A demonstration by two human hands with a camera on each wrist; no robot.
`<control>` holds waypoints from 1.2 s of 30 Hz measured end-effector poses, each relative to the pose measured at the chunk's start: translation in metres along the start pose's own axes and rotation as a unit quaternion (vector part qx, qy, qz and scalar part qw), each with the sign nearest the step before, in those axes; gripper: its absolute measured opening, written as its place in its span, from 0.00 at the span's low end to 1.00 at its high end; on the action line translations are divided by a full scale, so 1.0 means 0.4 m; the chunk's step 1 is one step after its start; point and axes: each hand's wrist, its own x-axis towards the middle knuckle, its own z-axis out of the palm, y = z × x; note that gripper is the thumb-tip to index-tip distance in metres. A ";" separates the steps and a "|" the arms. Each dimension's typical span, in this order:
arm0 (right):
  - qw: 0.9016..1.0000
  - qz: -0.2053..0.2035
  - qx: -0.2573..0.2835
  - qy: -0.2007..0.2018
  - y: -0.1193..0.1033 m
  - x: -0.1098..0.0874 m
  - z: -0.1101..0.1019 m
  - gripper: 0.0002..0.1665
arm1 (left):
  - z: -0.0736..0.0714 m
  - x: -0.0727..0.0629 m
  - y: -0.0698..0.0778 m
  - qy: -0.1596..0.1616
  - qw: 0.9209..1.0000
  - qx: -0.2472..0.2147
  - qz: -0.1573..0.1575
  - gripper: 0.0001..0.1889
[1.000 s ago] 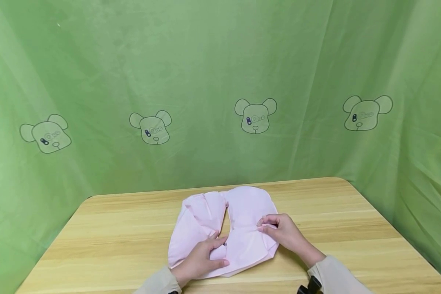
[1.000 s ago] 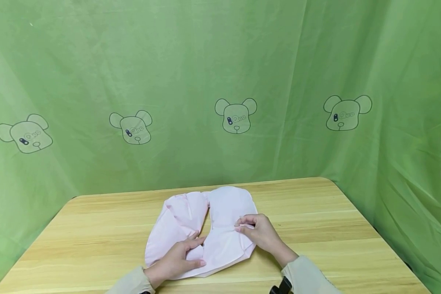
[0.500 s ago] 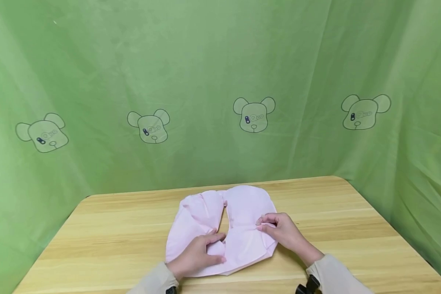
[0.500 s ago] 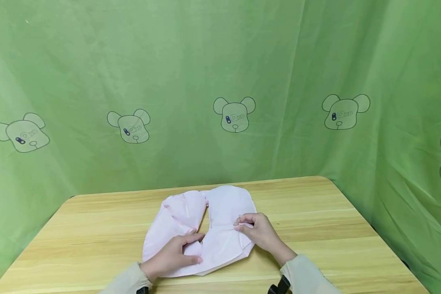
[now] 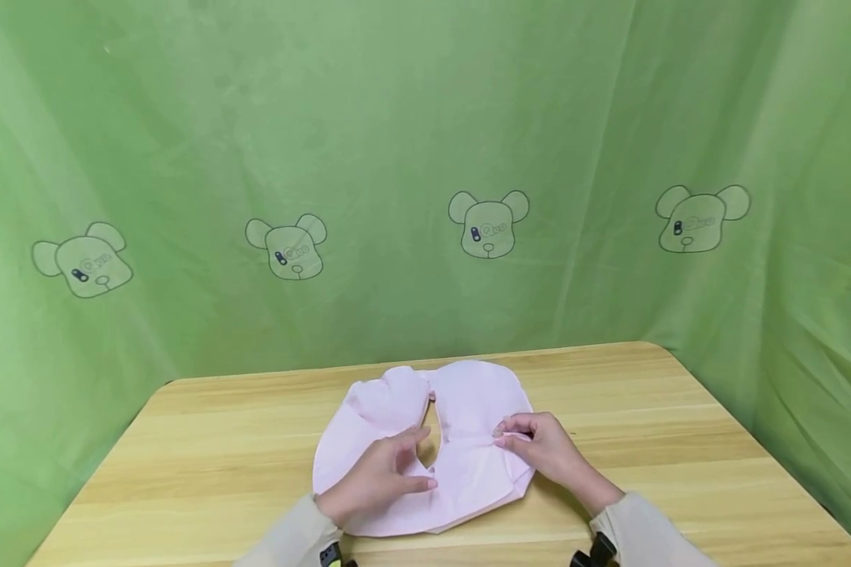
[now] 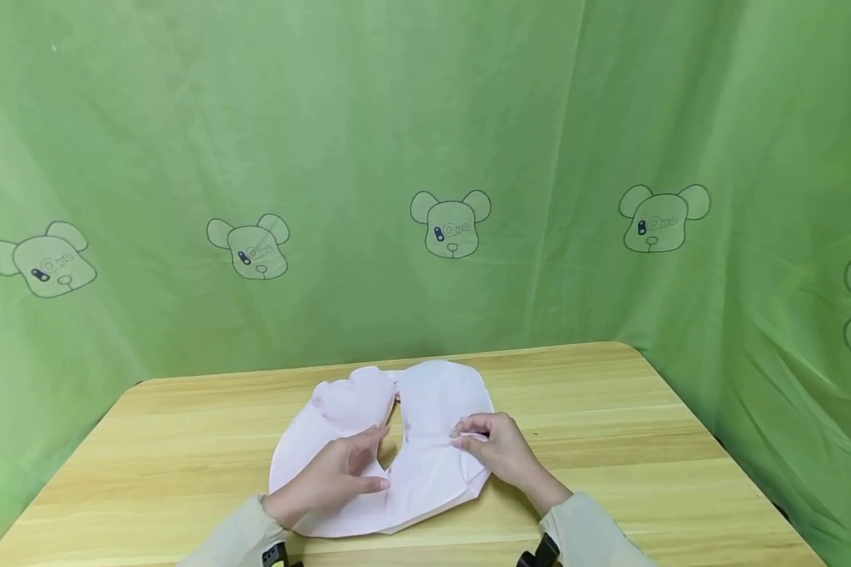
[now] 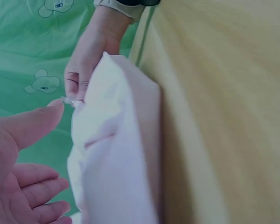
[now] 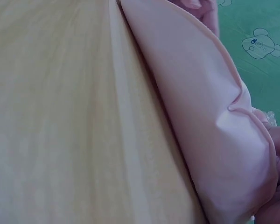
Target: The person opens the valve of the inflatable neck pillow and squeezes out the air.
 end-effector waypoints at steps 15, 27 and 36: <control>1.000 -0.017 0.008 0.000 -0.003 0.000 0.002 0.05 | 0.014 0.048 0.060 0.008 0.999 -0.013 0.041 0.50; 1.000 -0.026 0.009 0.001 -0.002 -0.001 0.001 0.05 | 0.033 0.120 0.107 0.018 0.997 -0.018 0.077 0.55; 1.000 -0.029 0.008 -0.002 -0.007 0.000 -0.005 0.06 | 0.089 0.170 0.079 0.027 0.999 0.002 0.027 0.61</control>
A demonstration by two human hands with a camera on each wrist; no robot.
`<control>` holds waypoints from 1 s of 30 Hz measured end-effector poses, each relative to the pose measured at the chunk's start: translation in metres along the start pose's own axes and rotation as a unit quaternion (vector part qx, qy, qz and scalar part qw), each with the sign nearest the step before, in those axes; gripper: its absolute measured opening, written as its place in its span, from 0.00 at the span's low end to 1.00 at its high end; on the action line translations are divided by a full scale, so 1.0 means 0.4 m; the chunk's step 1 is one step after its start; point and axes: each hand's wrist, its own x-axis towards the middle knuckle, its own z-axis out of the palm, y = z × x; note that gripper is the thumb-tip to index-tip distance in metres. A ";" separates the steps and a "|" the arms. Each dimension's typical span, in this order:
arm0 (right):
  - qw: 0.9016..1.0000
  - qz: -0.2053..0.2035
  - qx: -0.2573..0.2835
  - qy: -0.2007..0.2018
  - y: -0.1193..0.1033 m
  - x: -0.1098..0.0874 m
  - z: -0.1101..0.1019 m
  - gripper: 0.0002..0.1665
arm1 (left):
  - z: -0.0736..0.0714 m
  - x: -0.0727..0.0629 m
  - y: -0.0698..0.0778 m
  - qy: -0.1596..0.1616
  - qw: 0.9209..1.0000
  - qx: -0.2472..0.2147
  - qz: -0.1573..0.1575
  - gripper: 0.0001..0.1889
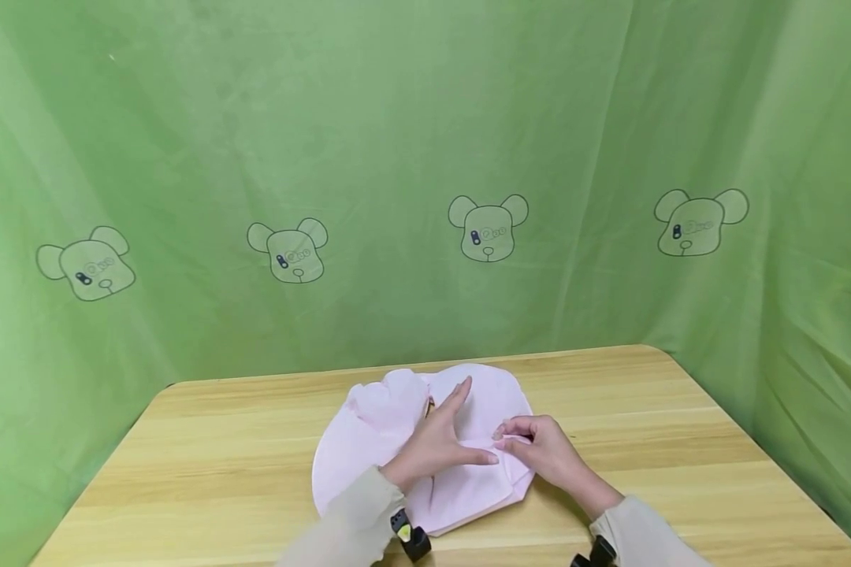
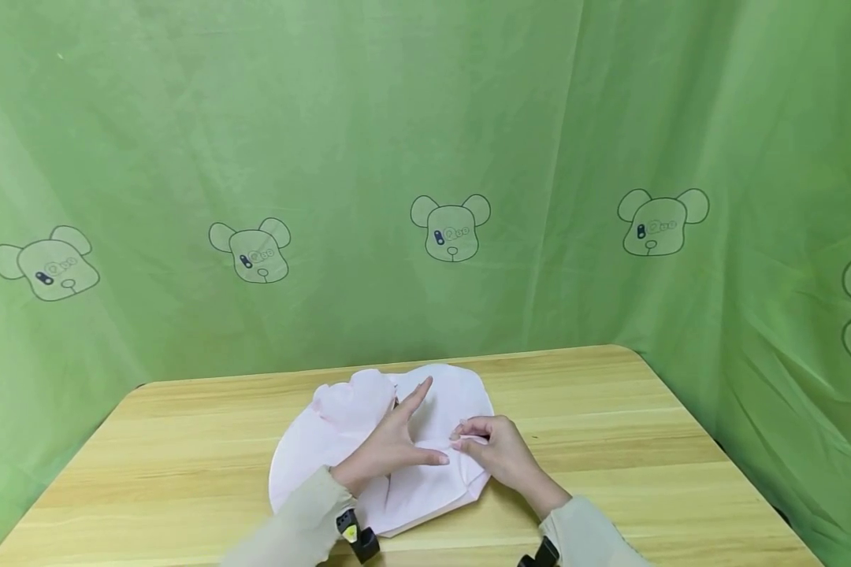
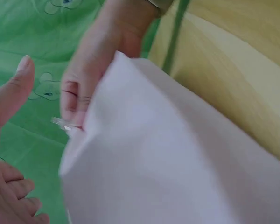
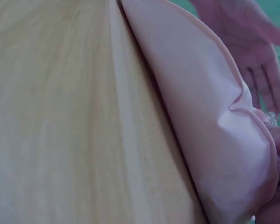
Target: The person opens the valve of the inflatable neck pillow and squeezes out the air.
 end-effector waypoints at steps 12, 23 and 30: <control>1.000 -0.004 0.011 -0.004 0.000 -0.002 0.002 0.06 | 0.049 0.023 -0.037 -0.001 1.000 0.014 0.008 0.61; 1.000 -0.004 -0.008 -0.002 0.000 -0.002 0.002 0.06 | 0.065 0.027 -0.049 -0.017 0.998 -0.046 -0.029 0.60; 1.000 -0.012 -0.016 0.001 -0.001 -0.001 -0.001 0.06 | 0.075 0.030 -0.058 -0.036 0.993 -0.090 -0.062 0.59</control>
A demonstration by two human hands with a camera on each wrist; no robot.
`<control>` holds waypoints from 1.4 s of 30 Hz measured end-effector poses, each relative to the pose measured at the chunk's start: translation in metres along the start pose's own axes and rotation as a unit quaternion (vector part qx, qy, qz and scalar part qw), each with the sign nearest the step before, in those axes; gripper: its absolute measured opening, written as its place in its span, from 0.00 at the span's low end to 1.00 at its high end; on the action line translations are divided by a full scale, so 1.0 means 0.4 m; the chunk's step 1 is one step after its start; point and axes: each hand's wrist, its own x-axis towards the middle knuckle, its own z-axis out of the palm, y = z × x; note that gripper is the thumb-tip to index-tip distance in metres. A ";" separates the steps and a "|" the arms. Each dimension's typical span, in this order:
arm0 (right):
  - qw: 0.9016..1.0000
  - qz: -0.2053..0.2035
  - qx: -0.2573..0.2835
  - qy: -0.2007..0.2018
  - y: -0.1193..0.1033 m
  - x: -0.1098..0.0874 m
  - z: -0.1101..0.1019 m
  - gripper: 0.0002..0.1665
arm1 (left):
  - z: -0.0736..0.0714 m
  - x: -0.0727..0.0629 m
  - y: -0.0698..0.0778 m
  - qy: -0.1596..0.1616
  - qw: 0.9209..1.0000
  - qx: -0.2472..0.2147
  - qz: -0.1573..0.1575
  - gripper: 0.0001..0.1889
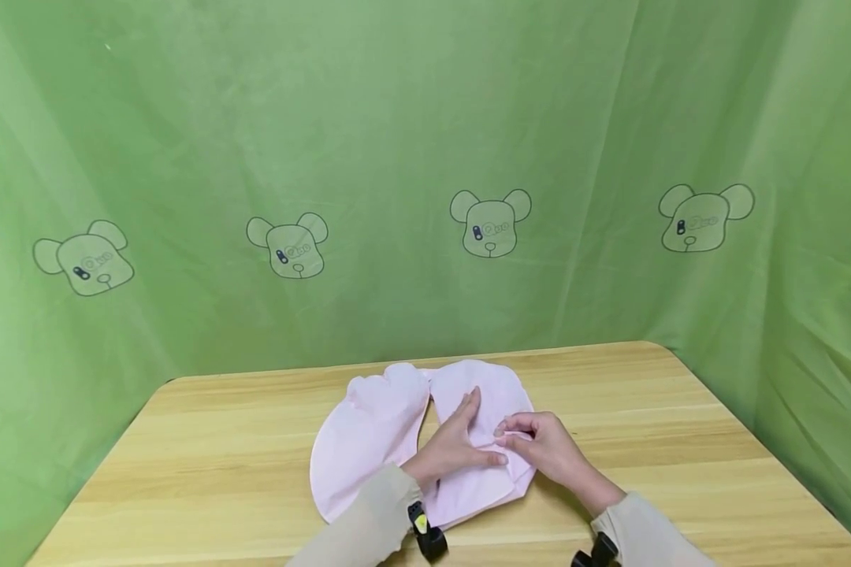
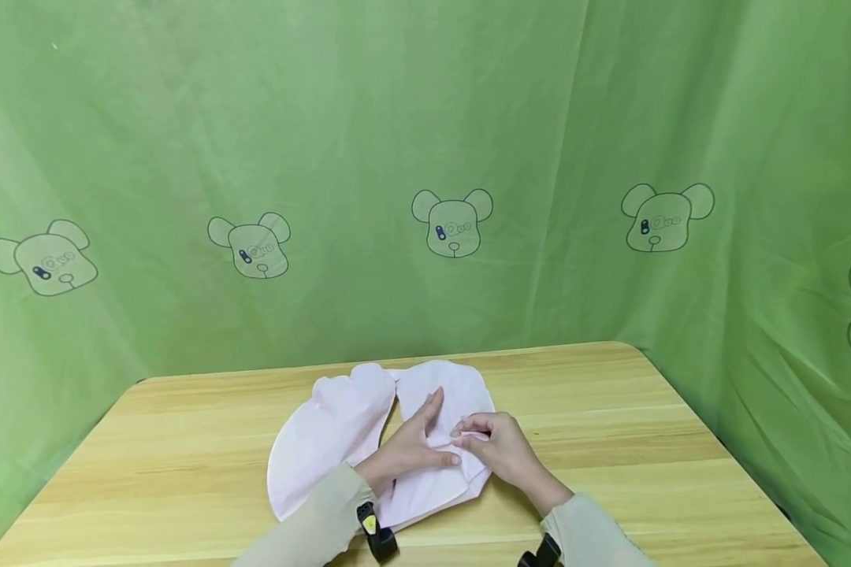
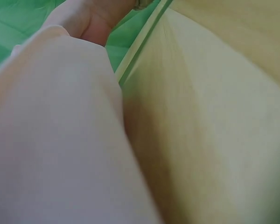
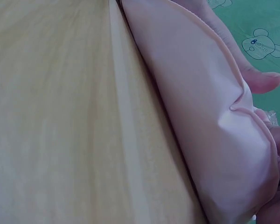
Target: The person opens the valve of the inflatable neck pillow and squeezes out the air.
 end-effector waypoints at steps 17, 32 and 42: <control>1.000 0.011 0.008 -0.008 -0.003 0.004 -0.004 0.07 | 0.011 0.003 -0.015 -0.007 0.999 -0.017 -0.040 0.56; 1.000 0.025 0.015 -0.010 0.002 0.003 -0.005 0.07 | 0.017 0.007 -0.022 -0.020 0.999 0.022 -0.036 0.52; 1.000 0.025 0.012 -0.013 0.020 0.001 0.001 0.05 | 0.017 0.008 -0.025 -0.028 0.999 0.023 -0.031 0.47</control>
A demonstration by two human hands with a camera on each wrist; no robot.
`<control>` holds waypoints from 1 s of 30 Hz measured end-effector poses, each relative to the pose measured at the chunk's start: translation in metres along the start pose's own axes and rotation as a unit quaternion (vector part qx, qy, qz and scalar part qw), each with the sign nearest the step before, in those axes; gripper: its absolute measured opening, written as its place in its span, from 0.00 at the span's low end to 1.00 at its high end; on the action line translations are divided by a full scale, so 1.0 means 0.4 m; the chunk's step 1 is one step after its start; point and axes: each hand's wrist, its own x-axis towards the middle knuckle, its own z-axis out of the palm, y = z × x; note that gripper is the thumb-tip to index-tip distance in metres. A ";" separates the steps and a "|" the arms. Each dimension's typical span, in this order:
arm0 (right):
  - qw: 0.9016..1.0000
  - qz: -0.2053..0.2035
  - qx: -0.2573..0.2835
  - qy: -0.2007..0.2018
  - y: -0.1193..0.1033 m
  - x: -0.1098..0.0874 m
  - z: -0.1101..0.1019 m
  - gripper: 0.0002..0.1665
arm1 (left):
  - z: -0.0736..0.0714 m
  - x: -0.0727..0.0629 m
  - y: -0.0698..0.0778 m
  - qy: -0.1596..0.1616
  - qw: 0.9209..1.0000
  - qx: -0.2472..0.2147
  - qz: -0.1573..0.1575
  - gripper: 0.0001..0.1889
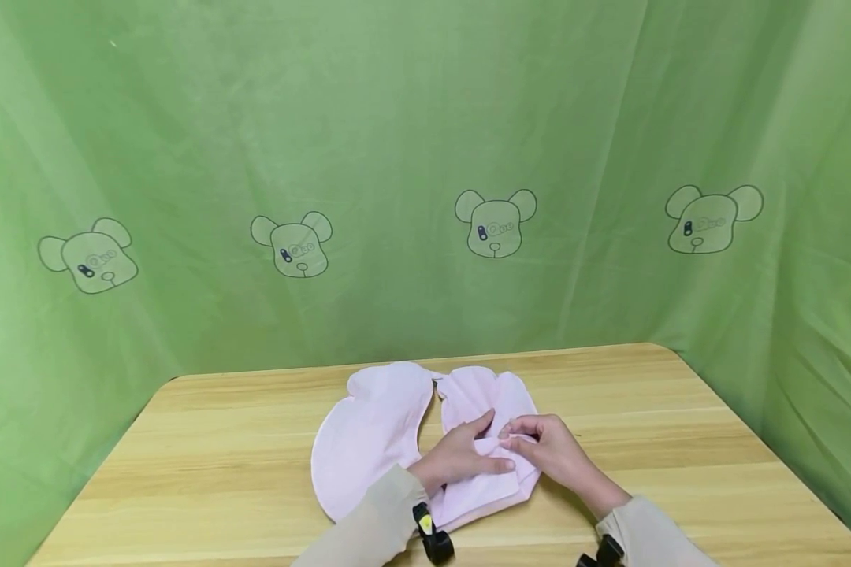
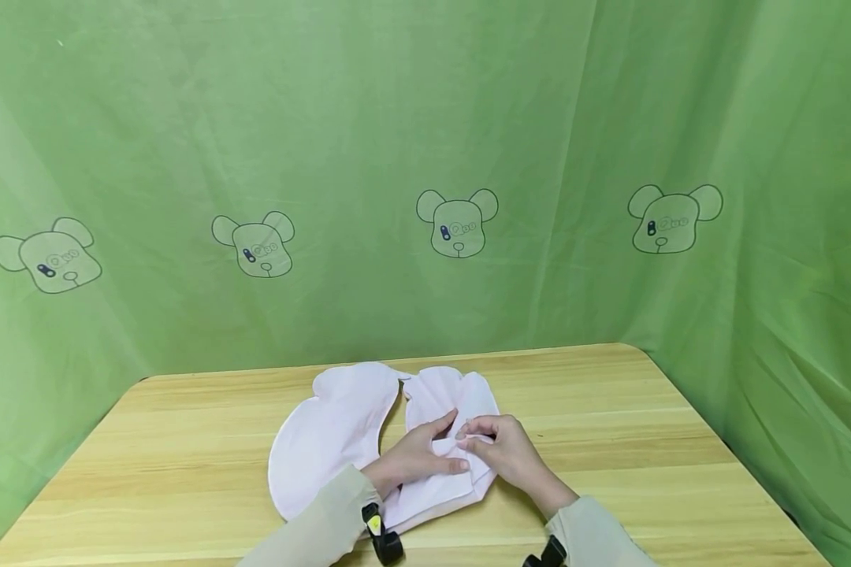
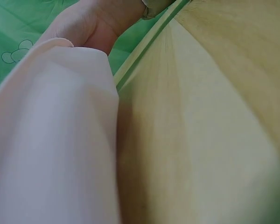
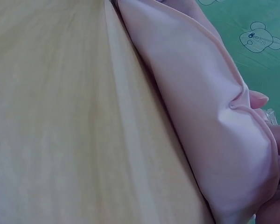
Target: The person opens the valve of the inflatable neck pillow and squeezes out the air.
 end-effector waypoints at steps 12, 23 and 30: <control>1.000 -0.003 0.015 -0.002 0.002 -0.001 0.001 0.04 | 0.008 0.000 -0.004 0.013 0.999 0.044 0.009 0.44; 1.000 -0.010 0.024 -0.011 0.013 -0.003 0.000 0.03 | 0.008 -0.002 -0.003 0.017 0.998 0.050 0.022 0.39; 1.000 0.001 0.020 -0.013 0.015 0.000 0.000 0.03 | 0.008 0.000 -0.007 0.023 0.999 0.040 0.027 0.38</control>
